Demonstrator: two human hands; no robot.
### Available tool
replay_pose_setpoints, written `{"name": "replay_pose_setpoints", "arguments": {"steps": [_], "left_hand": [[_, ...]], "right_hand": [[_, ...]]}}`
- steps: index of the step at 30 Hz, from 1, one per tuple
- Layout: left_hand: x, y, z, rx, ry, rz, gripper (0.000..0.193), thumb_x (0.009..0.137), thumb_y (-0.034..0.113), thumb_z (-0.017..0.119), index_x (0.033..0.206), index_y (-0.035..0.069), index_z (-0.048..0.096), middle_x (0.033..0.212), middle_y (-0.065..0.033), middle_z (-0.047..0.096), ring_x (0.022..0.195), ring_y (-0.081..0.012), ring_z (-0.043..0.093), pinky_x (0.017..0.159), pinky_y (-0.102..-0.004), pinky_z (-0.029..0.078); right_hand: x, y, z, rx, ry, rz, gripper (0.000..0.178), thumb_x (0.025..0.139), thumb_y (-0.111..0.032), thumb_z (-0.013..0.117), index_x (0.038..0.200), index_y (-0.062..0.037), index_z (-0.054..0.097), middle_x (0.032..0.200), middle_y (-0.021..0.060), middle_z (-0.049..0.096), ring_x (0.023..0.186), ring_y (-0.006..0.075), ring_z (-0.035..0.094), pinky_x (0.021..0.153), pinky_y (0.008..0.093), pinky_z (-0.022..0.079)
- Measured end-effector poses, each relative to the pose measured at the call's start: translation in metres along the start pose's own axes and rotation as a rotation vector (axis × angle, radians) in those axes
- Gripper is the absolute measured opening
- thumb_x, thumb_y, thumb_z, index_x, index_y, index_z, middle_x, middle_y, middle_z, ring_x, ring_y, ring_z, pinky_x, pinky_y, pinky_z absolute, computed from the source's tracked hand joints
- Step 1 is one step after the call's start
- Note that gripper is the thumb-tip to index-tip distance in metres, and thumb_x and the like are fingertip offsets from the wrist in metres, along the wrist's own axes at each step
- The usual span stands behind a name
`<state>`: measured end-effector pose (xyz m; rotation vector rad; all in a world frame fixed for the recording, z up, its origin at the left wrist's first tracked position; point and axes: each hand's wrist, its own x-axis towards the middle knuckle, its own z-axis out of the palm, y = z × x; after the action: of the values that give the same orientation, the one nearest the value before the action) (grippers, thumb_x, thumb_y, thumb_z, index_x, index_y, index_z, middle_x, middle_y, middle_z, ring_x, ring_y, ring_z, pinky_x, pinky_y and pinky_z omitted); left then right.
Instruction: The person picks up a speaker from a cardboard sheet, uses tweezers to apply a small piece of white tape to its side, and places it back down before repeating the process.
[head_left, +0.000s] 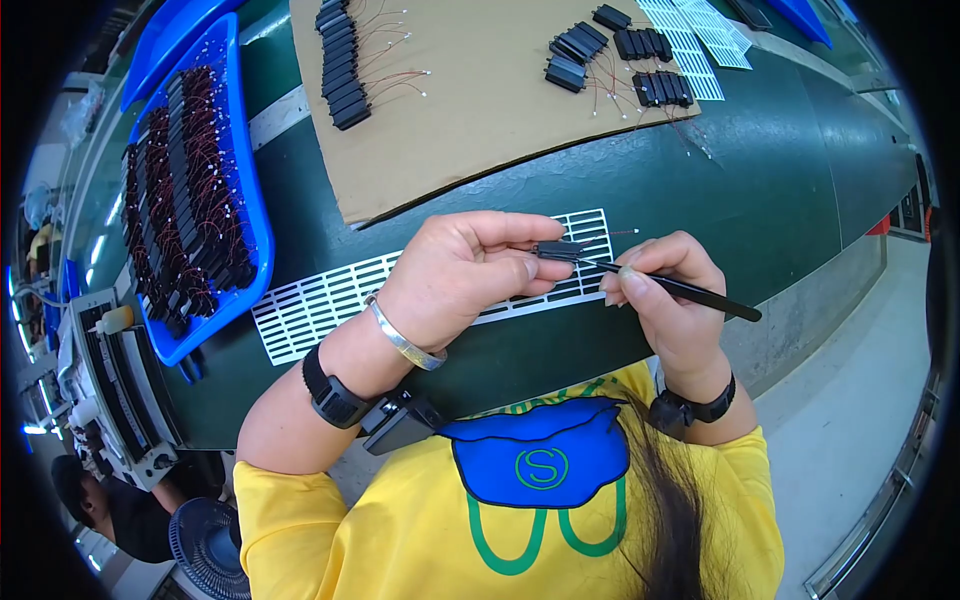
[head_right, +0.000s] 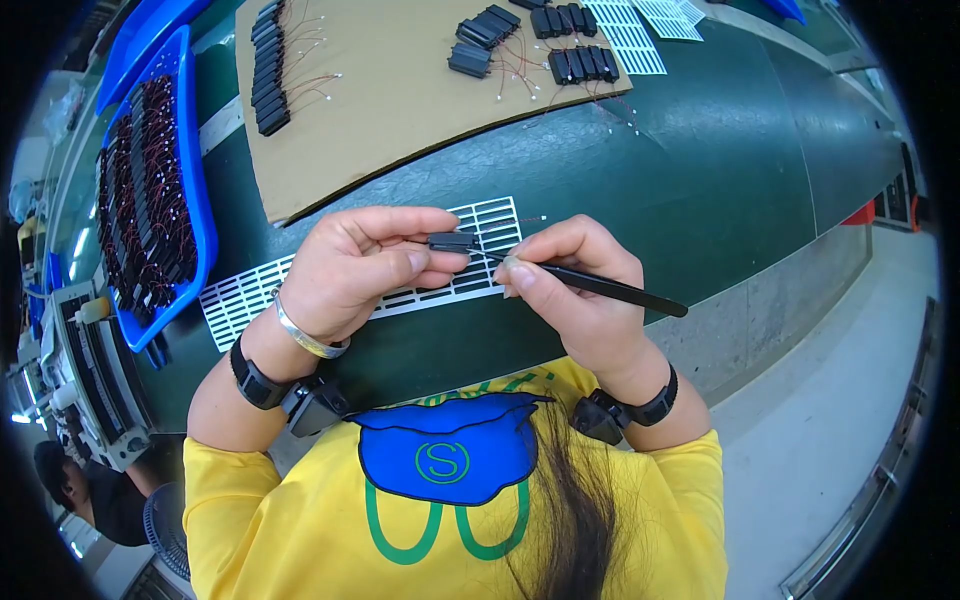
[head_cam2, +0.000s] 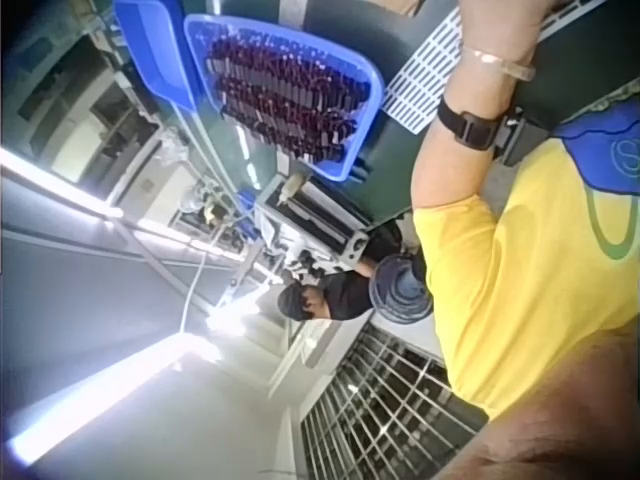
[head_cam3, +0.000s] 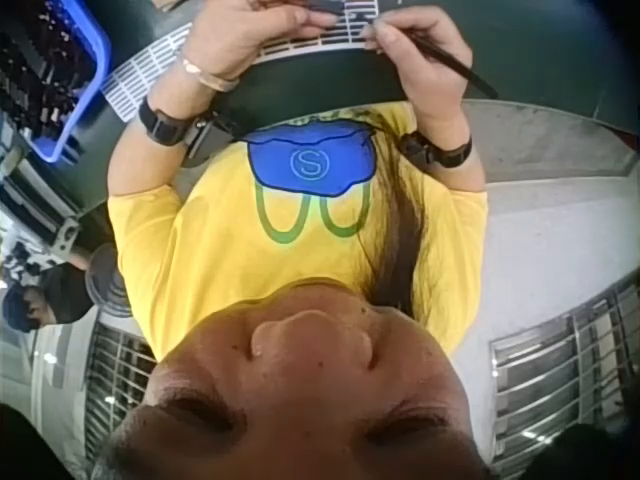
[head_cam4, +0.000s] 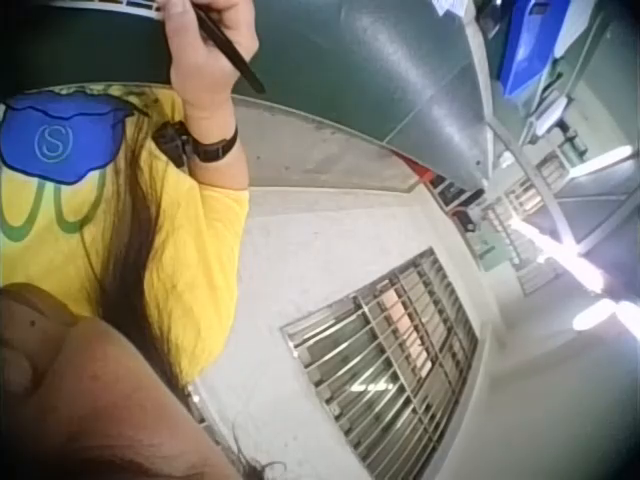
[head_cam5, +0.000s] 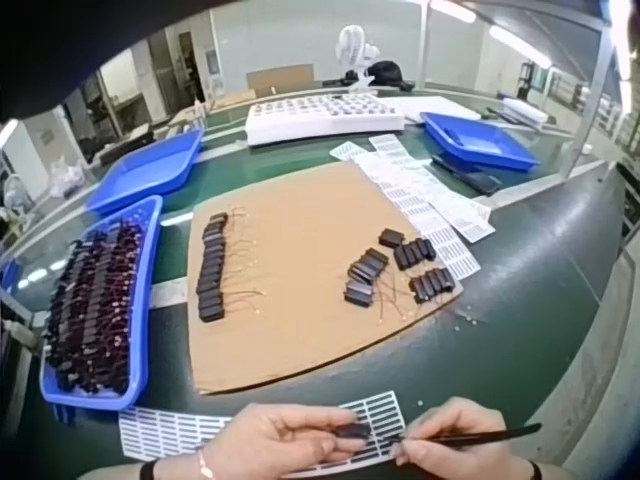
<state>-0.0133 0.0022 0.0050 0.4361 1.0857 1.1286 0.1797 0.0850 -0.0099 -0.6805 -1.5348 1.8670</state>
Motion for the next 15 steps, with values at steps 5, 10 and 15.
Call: {"name": "replay_pose_setpoints", "arguments": {"steps": [5,10,15], "left_hand": [[0.0001,-0.0001,-0.0004,-0.001,-0.005,0.002,0.028,0.083,-0.001,0.050,0.111,-0.005,0.052,0.098,-0.0175,0.060,0.090,-0.0220,0.061,0.081,-0.0290,0.050],[-0.0002,0.0003,-0.0011,-0.014,-0.014,-0.005,0.028,0.083,0.000,0.050,0.111,-0.005,0.052,0.098,-0.0172,0.060,0.090,-0.0220,0.061,0.081,-0.0293,0.050],[-0.0003,-0.0011,-0.0022,-0.023,-0.020,0.005,0.028,0.083,0.000,0.049,0.110,-0.005,0.052,0.101,-0.0166,0.059,0.091,-0.0224,0.061,0.082,-0.0298,0.050]], "right_hand": [[0.0000,0.0000,0.0000,-0.004,0.004,0.001,0.008,0.079,0.001,0.058,0.084,0.0010,0.051,0.078,0.0102,0.062,0.070,0.0115,0.059,0.066,0.0224,0.048],[-0.0003,-0.0005,-0.0001,-0.013,0.003,0.009,0.008,0.079,0.001,0.058,0.084,0.0010,0.051,0.078,0.0100,0.062,0.071,0.0114,0.059,0.066,0.0224,0.048],[-0.0004,0.0000,-0.0006,-0.021,-0.004,0.000,0.009,0.079,0.001,0.058,0.084,0.0009,0.051,0.078,0.0097,0.062,0.071,0.0111,0.059,0.066,0.0222,0.048]]}}
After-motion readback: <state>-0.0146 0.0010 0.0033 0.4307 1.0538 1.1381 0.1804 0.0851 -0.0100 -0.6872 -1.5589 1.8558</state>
